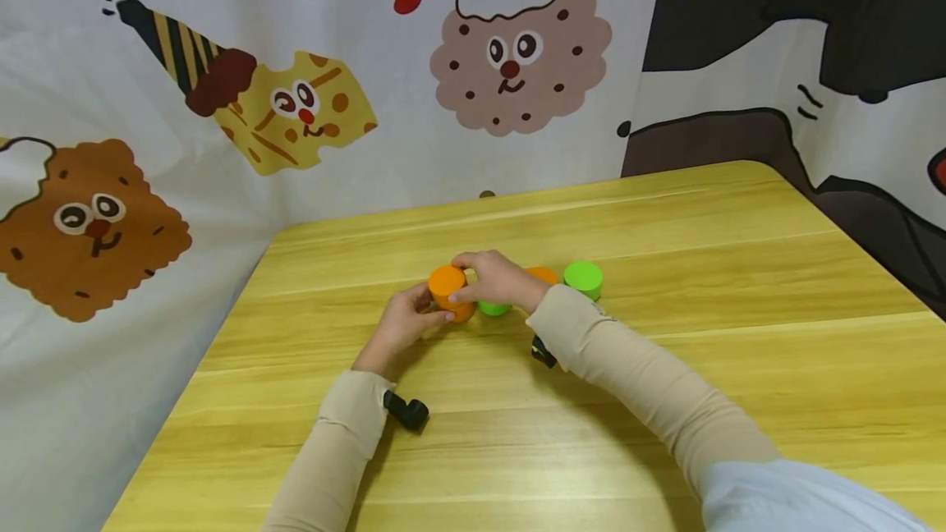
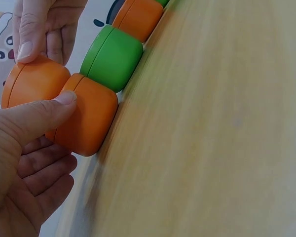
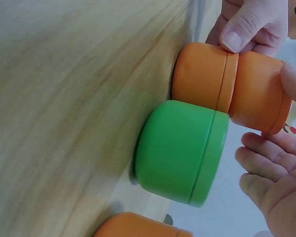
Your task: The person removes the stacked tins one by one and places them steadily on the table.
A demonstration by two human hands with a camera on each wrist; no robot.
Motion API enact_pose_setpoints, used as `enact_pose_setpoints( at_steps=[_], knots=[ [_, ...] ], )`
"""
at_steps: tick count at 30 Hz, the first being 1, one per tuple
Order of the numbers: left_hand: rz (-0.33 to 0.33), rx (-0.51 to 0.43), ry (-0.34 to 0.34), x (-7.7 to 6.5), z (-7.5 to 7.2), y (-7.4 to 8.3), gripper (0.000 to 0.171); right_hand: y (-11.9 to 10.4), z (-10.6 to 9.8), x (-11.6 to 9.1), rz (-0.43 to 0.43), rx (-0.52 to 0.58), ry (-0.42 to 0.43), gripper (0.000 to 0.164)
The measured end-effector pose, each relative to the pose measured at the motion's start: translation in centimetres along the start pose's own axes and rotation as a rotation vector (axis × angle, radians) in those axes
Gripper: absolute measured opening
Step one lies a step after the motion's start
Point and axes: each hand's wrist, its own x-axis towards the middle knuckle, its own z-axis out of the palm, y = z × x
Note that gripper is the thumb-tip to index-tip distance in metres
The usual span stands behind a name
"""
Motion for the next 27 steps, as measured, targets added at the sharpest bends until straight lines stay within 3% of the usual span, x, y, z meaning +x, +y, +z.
enact_pose_setpoints(
  at_steps=[19,27],
  knots=[
    [0.010,-0.006,-0.004,0.00,0.06,-0.23,0.044,0.64,0.20,0.02,-0.099,0.006,0.062,0.054],
    [-0.006,0.015,-0.005,-0.22,-0.02,0.49,0.046,0.87,0.00,-0.26,-0.110,0.011,0.078,0.054]
  ],
)
